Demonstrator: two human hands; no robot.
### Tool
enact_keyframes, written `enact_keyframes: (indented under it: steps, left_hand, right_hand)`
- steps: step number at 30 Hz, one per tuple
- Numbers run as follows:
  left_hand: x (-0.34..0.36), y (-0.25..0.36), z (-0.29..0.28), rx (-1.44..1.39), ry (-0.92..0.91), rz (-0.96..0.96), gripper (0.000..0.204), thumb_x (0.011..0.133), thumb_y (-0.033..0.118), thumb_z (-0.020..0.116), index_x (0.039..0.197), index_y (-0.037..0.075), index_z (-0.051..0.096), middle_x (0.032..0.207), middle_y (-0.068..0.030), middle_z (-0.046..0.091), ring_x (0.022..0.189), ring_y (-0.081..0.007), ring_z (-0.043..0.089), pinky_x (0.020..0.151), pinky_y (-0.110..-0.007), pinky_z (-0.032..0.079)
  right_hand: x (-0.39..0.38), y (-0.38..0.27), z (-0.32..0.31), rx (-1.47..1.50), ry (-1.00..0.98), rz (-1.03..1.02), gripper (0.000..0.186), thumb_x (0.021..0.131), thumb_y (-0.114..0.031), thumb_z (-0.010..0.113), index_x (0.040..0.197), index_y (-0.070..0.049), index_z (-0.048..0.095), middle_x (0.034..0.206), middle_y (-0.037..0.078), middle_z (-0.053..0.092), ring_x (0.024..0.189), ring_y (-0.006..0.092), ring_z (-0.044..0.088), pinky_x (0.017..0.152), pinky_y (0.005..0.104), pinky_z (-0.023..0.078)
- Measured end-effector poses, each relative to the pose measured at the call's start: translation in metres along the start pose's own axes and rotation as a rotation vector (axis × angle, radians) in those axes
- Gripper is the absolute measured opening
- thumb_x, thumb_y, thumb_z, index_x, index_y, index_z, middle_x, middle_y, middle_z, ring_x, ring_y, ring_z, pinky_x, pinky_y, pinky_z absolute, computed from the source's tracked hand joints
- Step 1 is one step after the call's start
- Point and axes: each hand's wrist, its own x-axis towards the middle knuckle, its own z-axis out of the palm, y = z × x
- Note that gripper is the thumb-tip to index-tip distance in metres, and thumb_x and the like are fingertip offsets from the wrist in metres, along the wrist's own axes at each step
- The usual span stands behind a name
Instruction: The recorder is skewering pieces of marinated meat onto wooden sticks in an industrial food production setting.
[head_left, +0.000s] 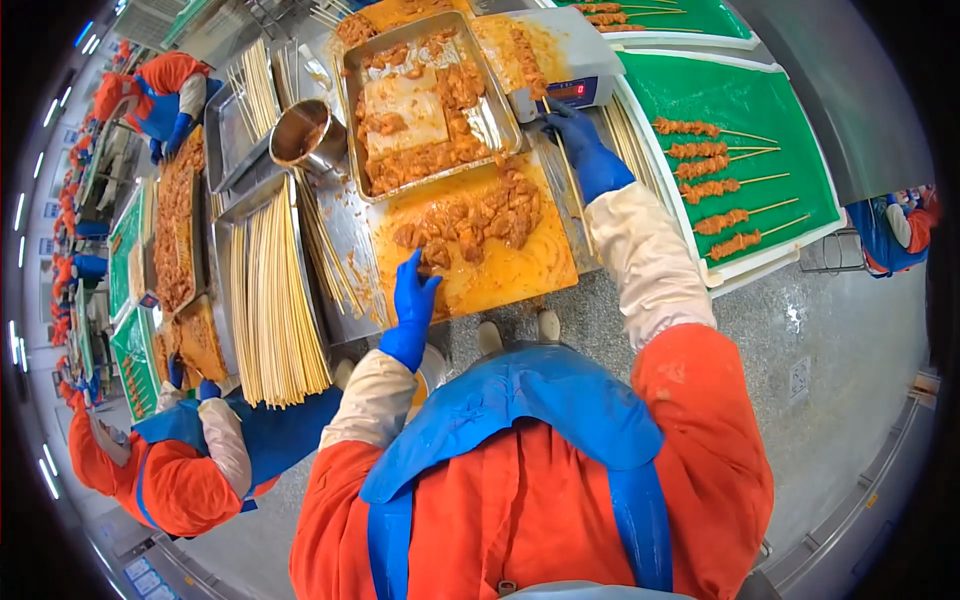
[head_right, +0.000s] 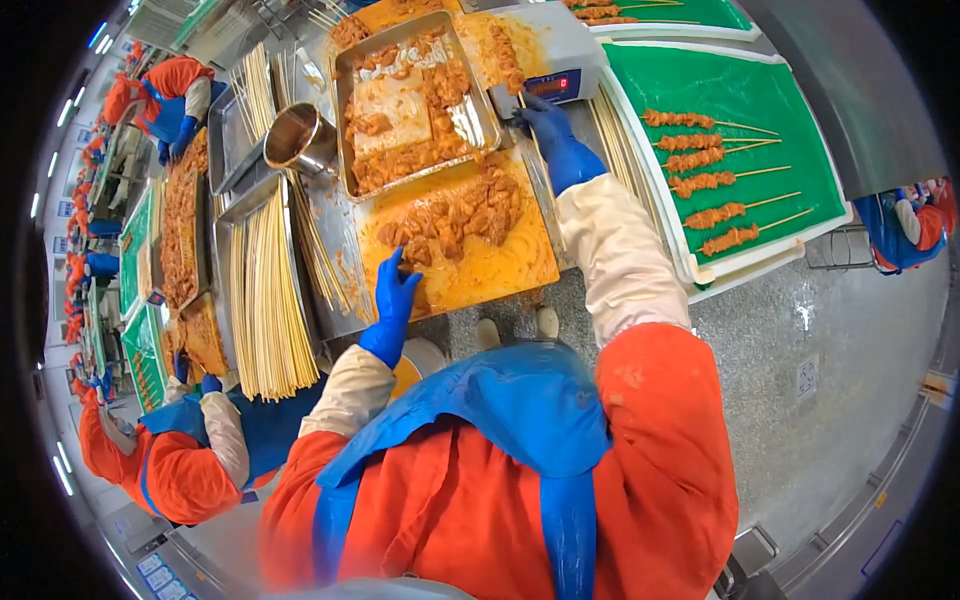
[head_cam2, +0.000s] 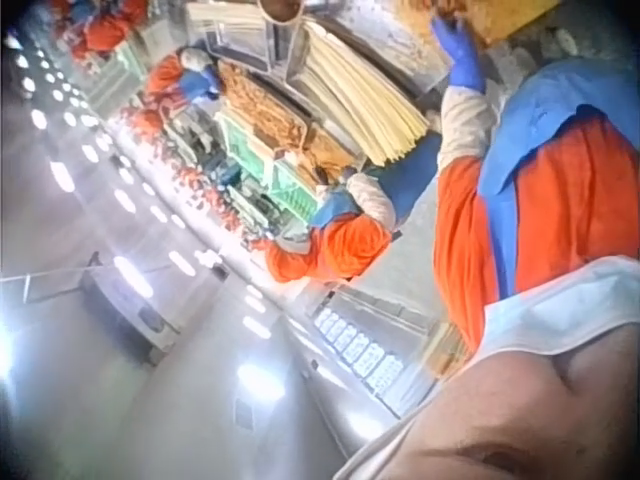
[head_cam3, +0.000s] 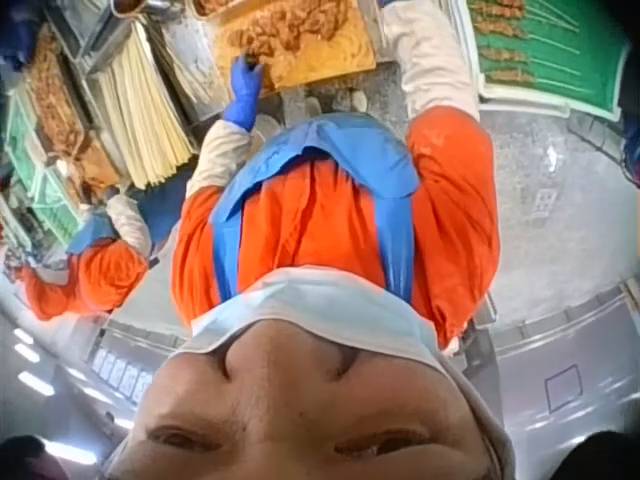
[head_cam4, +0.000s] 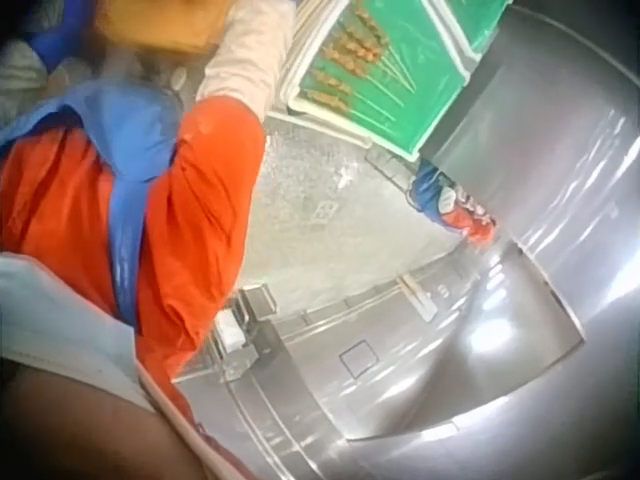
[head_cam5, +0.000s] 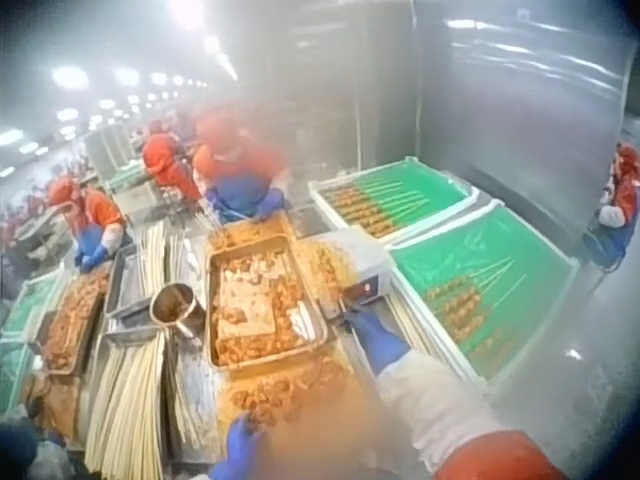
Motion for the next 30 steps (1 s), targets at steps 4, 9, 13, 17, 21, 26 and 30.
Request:
enact_keyframes:
  steps: [4, 9, 13, 17, 21, 26, 30]
  left_hand:
    - [-0.027, -0.012, -0.002, -0.06, 0.066, -0.164, 0.086, 0.087, 0.005, 0.097, 0.166, 0.015, 0.064, 0.128, -0.0125, 0.07, 0.1, -0.0267, 0.072, 0.092, -0.04, 0.062]
    - [-0.021, -0.026, -0.009, -0.098, 0.111, -0.156, 0.086, 0.089, 0.003, 0.096, 0.167, 0.016, 0.064, 0.127, -0.0107, 0.071, 0.097, -0.023, 0.071, 0.091, -0.038, 0.062]
    - [-0.025, -0.023, -0.01, -0.096, 0.107, -0.178, 0.082, 0.091, 0.001, 0.093, 0.167, 0.016, 0.065, 0.129, -0.0108, 0.071, 0.099, -0.0224, 0.071, 0.091, -0.037, 0.062]
    - [-0.027, -0.018, -0.014, -0.108, 0.127, -0.129, 0.073, 0.095, 0.003, 0.09, 0.163, 0.015, 0.067, 0.132, -0.0115, 0.071, 0.1, -0.0215, 0.073, 0.092, -0.036, 0.062]
    - [-0.037, 0.007, -0.031, -0.238, 0.173, -0.1, 0.062, 0.098, 0.003, 0.088, 0.157, 0.013, 0.071, 0.134, -0.0111, 0.071, 0.1, -0.021, 0.074, 0.093, -0.035, 0.062]
    - [-0.07, -0.016, -0.042, -0.163, 0.089, -0.116, 0.044, 0.101, 0.006, 0.085, 0.145, 0.01, 0.08, 0.131, -0.0097, 0.071, 0.097, -0.0198, 0.073, 0.092, -0.034, 0.061]
    - [-0.057, 0.004, -0.037, -0.151, 0.073, -0.049, 0.04, 0.101, 0.006, 0.085, 0.14, 0.01, 0.082, 0.126, -0.0104, 0.073, 0.098, -0.0201, 0.073, 0.093, -0.034, 0.06]
  right_hand:
    - [-0.041, 0.038, 0.001, 0.142, -0.069, 0.128, 0.056, 0.12, -0.046, 0.066, 0.163, -0.011, 0.064, 0.138, 0.011, 0.08, 0.114, 0.0227, 0.078, 0.102, 0.0415, 0.064]
    - [-0.138, 0.095, -0.08, 0.288, -0.132, 0.478, 0.074, 0.119, -0.062, 0.06, 0.166, -0.006, 0.059, 0.152, 0.015, 0.071, 0.136, 0.0302, 0.071, 0.114, 0.0451, 0.058]
    - [-0.139, 0.072, -0.083, 0.227, -0.082, 0.453, 0.071, 0.12, -0.058, 0.059, 0.163, -0.002, 0.06, 0.149, 0.018, 0.072, 0.137, 0.0316, 0.072, 0.119, 0.0465, 0.058]
    - [-0.116, 0.058, -0.075, 0.199, -0.107, 0.411, 0.065, 0.121, -0.054, 0.059, 0.161, -0.002, 0.061, 0.146, 0.016, 0.074, 0.134, 0.0296, 0.073, 0.118, 0.0458, 0.06]
    - [-0.069, 0.05, -0.061, 0.188, -0.133, 0.466, 0.068, 0.119, -0.059, 0.061, 0.163, -0.007, 0.058, 0.142, 0.014, 0.075, 0.13, 0.0307, 0.076, 0.112, 0.0463, 0.063]
    - [-0.023, 0.012, 0.015, 0.172, -0.055, 0.47, 0.058, 0.117, -0.052, 0.068, 0.156, -0.009, 0.064, 0.133, 0.014, 0.079, 0.116, 0.0289, 0.08, 0.094, 0.045, 0.068]
    - [-0.022, 0.028, 0.009, -0.092, 0.031, 0.241, 0.026, 0.115, -0.024, 0.069, 0.132, -0.011, 0.084, 0.101, 0.004, 0.081, 0.07, 0.01, 0.062, 0.061, 0.0258, 0.047]
